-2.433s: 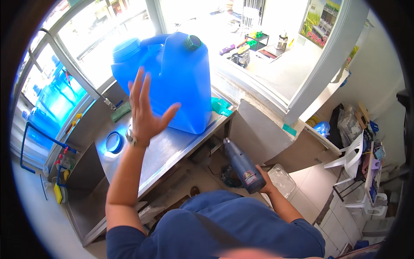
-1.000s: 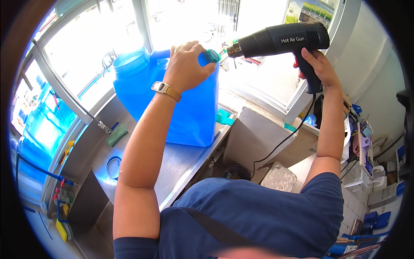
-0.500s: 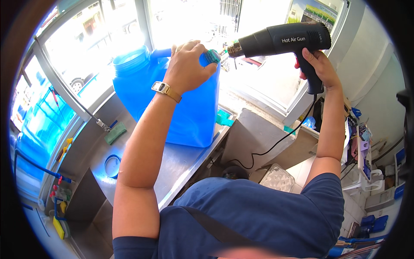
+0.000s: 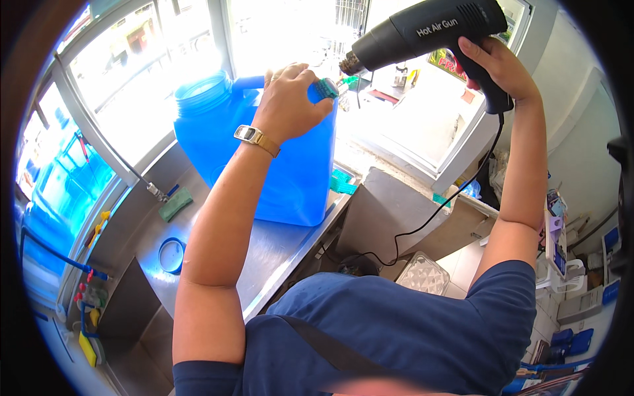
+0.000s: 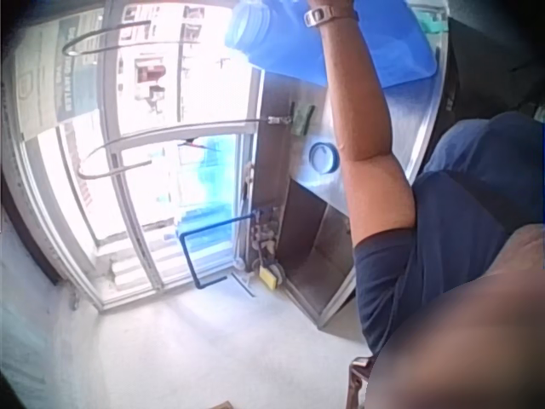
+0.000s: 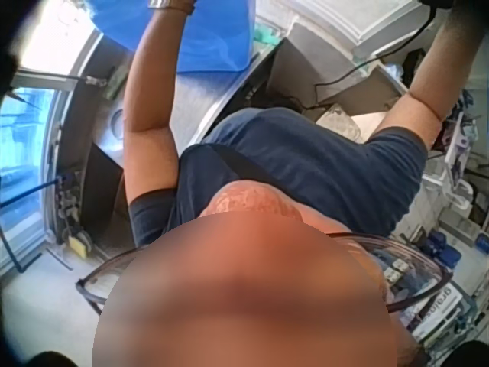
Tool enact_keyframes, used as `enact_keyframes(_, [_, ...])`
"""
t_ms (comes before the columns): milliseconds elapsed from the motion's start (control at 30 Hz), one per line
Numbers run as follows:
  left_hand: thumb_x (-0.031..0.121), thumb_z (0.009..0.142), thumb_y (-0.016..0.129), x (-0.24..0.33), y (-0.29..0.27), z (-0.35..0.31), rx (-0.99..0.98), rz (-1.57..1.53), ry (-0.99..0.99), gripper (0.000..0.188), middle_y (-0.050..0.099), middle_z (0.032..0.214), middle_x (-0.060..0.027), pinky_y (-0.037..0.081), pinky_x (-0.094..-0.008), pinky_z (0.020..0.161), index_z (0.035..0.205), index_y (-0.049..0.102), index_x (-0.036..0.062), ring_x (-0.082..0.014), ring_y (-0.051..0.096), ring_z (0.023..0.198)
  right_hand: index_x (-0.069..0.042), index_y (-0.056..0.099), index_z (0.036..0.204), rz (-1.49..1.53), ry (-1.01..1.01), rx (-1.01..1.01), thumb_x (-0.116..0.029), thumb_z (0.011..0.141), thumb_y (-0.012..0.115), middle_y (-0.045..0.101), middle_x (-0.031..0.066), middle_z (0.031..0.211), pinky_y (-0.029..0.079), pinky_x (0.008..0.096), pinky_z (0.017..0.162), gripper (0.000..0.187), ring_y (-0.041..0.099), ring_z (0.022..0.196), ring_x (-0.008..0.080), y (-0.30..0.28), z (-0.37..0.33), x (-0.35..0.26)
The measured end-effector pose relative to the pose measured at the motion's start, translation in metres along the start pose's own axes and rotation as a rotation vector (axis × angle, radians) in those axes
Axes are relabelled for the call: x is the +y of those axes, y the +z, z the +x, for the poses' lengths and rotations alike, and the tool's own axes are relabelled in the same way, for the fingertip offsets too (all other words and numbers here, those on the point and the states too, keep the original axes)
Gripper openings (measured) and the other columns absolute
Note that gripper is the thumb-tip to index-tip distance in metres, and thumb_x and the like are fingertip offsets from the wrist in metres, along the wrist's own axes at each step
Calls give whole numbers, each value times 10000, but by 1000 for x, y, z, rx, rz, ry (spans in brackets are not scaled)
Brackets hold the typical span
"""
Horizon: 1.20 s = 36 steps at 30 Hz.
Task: The person cleans a stainless steel countertop with a green sponge, then handles a large blue plastic water container. They attach a green spigot to the container, wipe it with a cloth, and use a hot air gun to heat the spigot area. Finally, they open a clear plastic bag and place it over a metal tray.
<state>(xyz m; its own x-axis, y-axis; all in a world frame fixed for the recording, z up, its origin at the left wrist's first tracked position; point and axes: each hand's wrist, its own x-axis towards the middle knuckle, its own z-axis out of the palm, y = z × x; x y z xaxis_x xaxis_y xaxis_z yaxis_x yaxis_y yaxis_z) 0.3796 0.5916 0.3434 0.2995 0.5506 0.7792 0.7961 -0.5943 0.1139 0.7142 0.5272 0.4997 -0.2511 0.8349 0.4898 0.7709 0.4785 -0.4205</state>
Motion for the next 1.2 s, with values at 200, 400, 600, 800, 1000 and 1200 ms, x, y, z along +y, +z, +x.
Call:
enact_keyframes(200, [366, 778, 709, 1, -1, 0, 7, -12, 10, 489, 593, 1335, -243, 322, -473, 1123, 1094, 700, -7, -379, 528, 1277, 3, 645, 1010, -135, -23, -57, -641, 891, 630, 678, 69, 750, 540, 216, 543, 655, 648, 548, 119, -12, 18, -28])
enact_keyframes(400, [370, 779, 706, 1, -1, 1, -12, 5, 0, 487, 579, 1356, -256, 322, -479, 1130, 1107, 718, 10, -382, 518, 1297, 5, 689, 882, 57, 28, -133, -390, 936, 705, 673, 63, 732, 508, 281, 550, 399, 628, 613, 138, -19, 15, -55])
enact_keyframes(600, [364, 799, 678, 7, -2, 0, -38, 64, -40, 491, 538, 1389, -294, 269, -565, 1157, 1148, 720, 22, -408, 461, 1357, 5, 653, 967, -105, -82, -48, -543, 903, 662, 673, 64, 750, 522, 237, 543, 552, 629, 563, 120, -15, 8, -50])
enact_keyframes(800, [365, 828, 663, 22, -2, -3, -94, 154, -149, 531, 427, 1481, -313, 237, -630, 1160, 1230, 684, 19, -431, 380, 1415, 2, 657, 901, 77, -132, -134, -428, 918, 696, 638, 43, 707, 491, 258, 528, 433, 600, 573, 121, -17, 5, -58])
enact_keyframes(1000, [307, 810, 727, 32, 3, -7, 9, 31, -257, 818, 377, 1518, -283, 232, -658, 1151, 1454, 383, -62, -402, 288, 1470, 2, 660, 859, 119, -72, -174, -315, 934, 724, 611, 27, 686, 457, 272, 534, 332, 574, 598, 119, -22, 2, -80])
enact_keyframes(1200, [270, 786, 758, 34, 6, -8, 43, -26, -306, 955, 362, 1526, -257, 221, -693, 1137, 1508, 226, -59, -379, 278, 1476, -17, 690, 843, -174, -116, -157, -460, 929, 691, 637, 28, 703, 471, 279, 568, 451, 585, 607, 118, -22, 28, -84])
